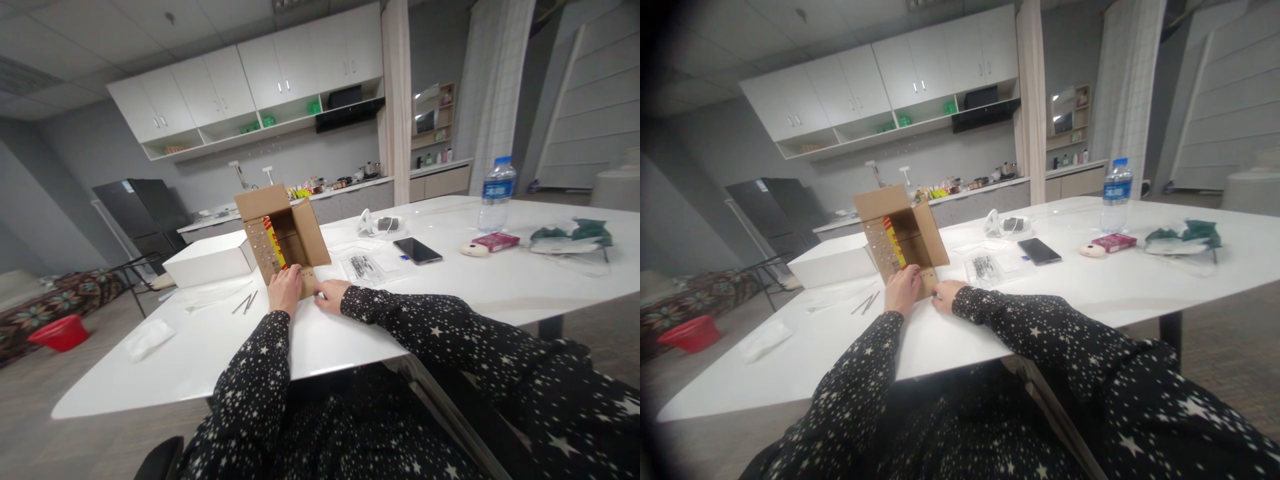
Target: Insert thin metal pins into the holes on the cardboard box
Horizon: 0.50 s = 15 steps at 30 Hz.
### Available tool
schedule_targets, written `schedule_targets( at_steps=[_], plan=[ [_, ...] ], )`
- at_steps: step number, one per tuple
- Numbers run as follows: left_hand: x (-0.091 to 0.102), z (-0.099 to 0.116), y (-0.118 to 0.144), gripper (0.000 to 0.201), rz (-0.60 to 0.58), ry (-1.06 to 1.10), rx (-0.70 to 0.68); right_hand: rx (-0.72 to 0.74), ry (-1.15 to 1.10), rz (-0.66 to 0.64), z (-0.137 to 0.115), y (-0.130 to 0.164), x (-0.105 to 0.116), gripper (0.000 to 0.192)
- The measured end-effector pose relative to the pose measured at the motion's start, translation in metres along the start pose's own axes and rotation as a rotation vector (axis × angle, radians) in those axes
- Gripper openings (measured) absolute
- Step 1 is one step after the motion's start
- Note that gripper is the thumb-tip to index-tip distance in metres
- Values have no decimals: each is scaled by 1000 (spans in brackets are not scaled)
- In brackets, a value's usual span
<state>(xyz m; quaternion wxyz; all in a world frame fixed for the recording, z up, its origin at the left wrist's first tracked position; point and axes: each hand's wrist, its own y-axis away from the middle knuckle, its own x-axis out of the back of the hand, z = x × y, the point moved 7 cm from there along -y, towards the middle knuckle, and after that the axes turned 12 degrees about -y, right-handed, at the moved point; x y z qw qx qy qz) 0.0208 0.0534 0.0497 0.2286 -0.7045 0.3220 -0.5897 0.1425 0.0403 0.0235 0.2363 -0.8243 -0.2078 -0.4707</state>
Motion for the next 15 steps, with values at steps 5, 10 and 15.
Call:
schedule_targets(
  at_steps=[5,10,15],
  plan=[
    [-2,-2,1,25,20,-9,-17,6,-4,6,1,-1,0,36],
    [-2,-2,2,27,17,13,-36,5,1,11,2,-2,-2,35],
    [-5,-5,3,28,0,41,-21,12,6,8,1,-3,-2,35]
  ],
)
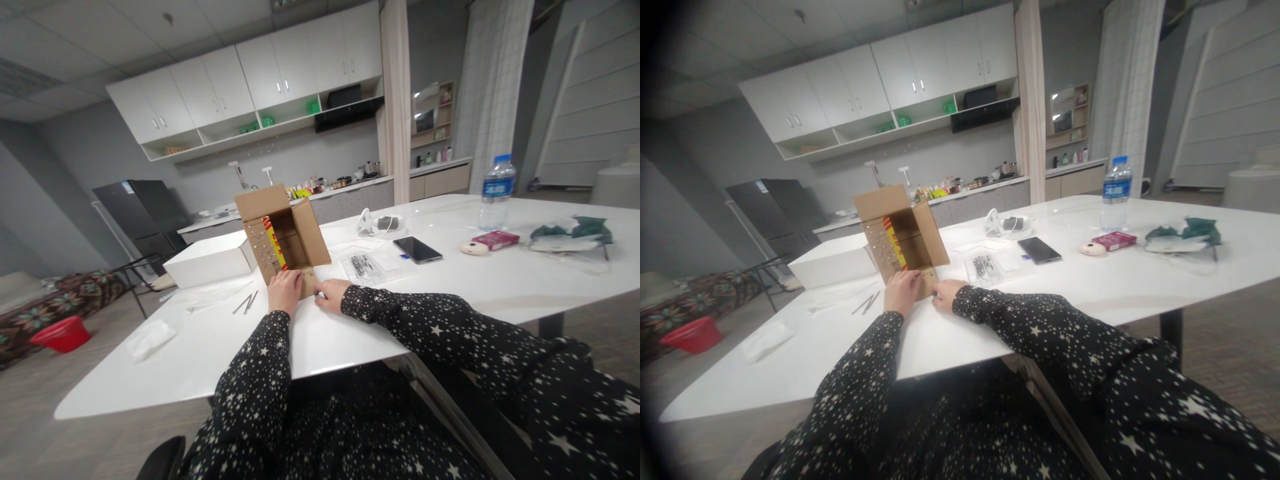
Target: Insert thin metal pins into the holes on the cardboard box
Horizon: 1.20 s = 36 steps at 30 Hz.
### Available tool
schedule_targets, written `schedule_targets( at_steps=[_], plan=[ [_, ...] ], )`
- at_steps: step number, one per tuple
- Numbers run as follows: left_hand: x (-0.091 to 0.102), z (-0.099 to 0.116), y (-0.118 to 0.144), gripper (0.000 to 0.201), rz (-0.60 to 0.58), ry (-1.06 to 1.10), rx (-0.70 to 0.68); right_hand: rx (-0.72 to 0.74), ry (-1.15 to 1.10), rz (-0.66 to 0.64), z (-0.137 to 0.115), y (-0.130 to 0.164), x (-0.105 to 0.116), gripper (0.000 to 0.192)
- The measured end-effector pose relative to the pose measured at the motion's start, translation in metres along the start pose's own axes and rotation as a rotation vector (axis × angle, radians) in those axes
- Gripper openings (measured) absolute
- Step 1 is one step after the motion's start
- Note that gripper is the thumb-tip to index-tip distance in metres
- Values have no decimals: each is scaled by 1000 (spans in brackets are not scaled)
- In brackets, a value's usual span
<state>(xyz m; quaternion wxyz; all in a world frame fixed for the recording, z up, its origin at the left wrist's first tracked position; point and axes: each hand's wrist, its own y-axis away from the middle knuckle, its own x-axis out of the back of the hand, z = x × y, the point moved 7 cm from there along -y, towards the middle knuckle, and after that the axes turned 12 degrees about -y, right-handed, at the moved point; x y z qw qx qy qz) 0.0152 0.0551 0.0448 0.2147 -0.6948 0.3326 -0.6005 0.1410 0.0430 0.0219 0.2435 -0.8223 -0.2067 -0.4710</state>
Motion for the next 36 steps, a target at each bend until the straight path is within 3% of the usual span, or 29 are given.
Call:
schedule_targets(
  at_steps=[17,23,36],
  plan=[
    [-3,1,1,28,-34,-43,-1,-14,23,-6,2,-3,-3,32],
    [-5,3,2,26,-46,-82,-20,-96,41,-16,4,-3,-5,32],
    [-6,2,3,28,-74,-74,-57,-4,13,-11,3,-1,-3,33]
  ],
)
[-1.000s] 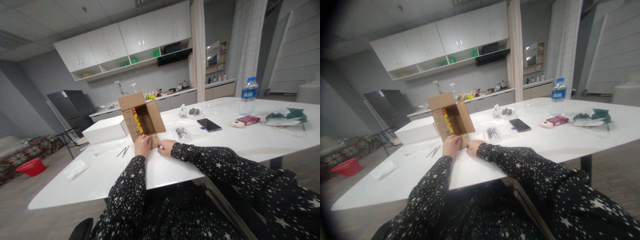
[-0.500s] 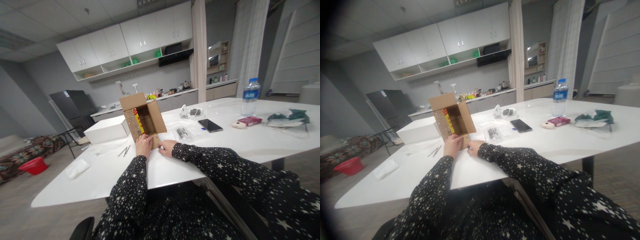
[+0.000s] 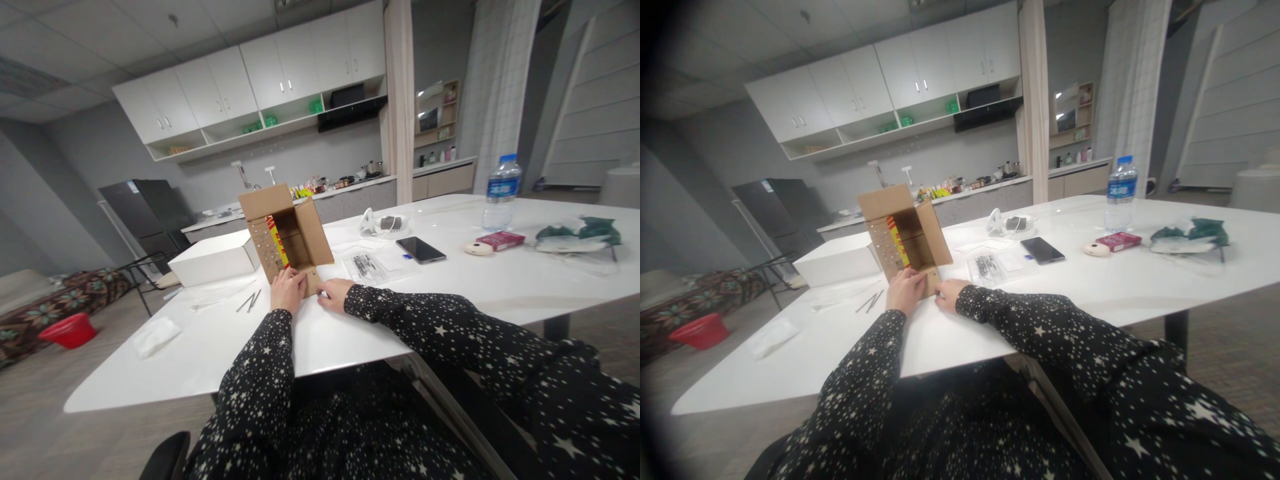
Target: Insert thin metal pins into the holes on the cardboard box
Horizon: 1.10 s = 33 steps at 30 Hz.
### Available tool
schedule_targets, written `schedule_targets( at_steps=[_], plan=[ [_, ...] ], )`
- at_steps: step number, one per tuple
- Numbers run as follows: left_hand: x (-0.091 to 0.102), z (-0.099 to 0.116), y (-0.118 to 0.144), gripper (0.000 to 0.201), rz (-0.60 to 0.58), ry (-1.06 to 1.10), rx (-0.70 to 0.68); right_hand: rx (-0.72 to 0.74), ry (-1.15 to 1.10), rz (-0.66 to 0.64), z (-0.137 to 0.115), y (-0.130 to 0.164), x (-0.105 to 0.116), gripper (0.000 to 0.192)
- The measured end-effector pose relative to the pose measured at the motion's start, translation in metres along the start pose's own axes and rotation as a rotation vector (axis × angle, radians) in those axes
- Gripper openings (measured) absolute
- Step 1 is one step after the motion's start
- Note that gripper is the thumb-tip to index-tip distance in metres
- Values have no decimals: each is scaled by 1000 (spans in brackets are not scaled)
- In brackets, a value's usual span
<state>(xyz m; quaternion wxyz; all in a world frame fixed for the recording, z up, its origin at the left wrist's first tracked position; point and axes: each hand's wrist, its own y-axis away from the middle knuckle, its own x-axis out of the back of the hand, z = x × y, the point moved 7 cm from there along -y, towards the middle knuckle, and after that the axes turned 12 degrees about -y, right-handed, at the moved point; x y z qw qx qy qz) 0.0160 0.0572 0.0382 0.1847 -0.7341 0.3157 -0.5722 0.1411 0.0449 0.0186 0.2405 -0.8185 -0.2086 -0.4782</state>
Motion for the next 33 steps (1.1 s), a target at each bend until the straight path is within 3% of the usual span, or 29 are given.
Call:
schedule_targets(
  at_steps=[33],
  plan=[
    [5,-19,1,26,-19,104,139,30,18,29,5,-4,-4,33]
  ],
)
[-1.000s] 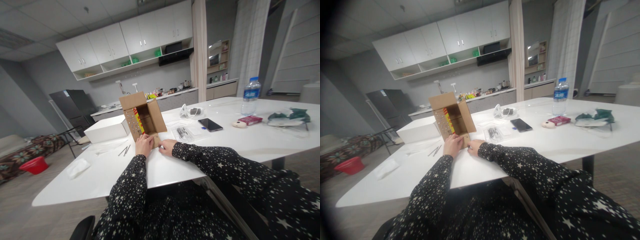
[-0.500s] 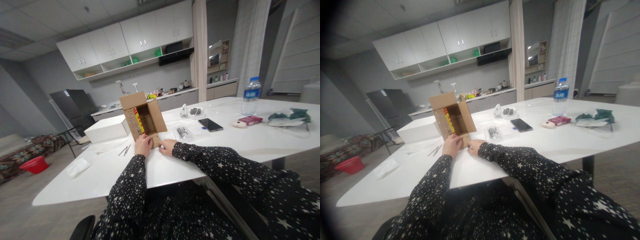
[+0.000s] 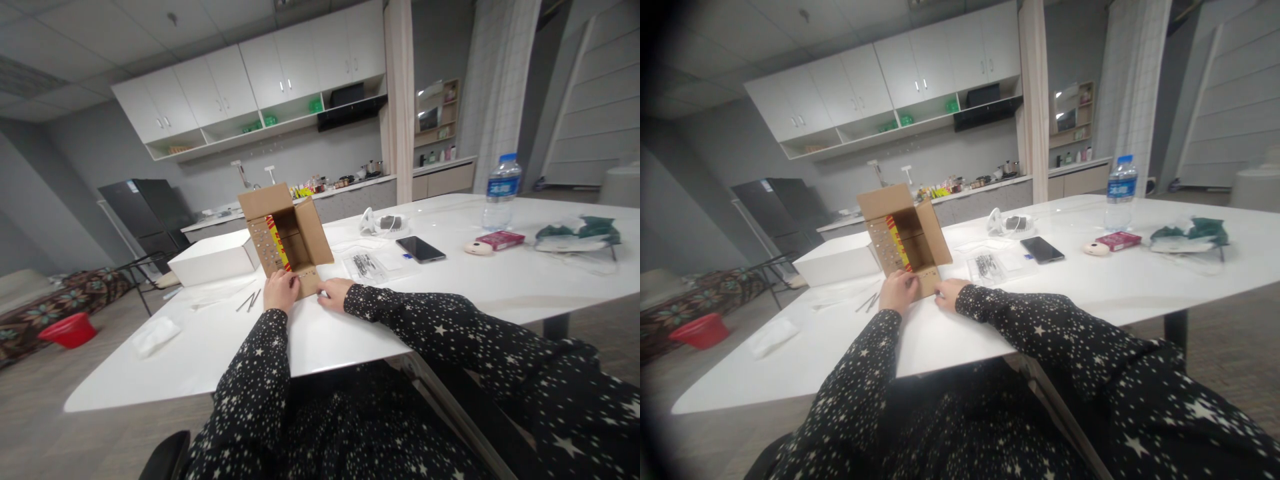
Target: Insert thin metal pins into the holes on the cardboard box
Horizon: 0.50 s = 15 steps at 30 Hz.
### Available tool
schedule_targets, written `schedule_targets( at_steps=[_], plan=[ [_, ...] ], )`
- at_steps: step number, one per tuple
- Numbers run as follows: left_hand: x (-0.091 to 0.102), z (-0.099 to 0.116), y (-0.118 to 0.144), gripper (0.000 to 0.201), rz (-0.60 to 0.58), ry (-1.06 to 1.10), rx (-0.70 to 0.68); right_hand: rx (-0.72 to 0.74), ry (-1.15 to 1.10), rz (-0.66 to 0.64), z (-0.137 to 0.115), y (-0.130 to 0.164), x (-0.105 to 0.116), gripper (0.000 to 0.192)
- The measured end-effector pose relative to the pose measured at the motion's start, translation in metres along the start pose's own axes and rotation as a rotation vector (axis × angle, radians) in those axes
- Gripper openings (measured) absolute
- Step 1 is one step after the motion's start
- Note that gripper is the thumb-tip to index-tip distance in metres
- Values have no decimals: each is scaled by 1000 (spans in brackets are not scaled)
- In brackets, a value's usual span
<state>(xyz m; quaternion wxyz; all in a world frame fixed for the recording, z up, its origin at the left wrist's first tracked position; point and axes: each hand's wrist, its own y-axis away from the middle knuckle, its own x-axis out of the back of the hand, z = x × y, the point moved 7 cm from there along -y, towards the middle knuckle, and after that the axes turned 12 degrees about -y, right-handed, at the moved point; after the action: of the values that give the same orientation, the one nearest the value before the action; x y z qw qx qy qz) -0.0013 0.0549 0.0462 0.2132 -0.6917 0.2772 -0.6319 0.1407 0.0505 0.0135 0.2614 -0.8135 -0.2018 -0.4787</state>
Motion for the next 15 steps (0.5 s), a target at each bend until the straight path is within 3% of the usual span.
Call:
schedule_targets(
  at_steps=[15],
  plan=[
    [-6,-22,-1,27,-9,65,90,-29,-11,-20,-1,2,2,33]
  ],
)
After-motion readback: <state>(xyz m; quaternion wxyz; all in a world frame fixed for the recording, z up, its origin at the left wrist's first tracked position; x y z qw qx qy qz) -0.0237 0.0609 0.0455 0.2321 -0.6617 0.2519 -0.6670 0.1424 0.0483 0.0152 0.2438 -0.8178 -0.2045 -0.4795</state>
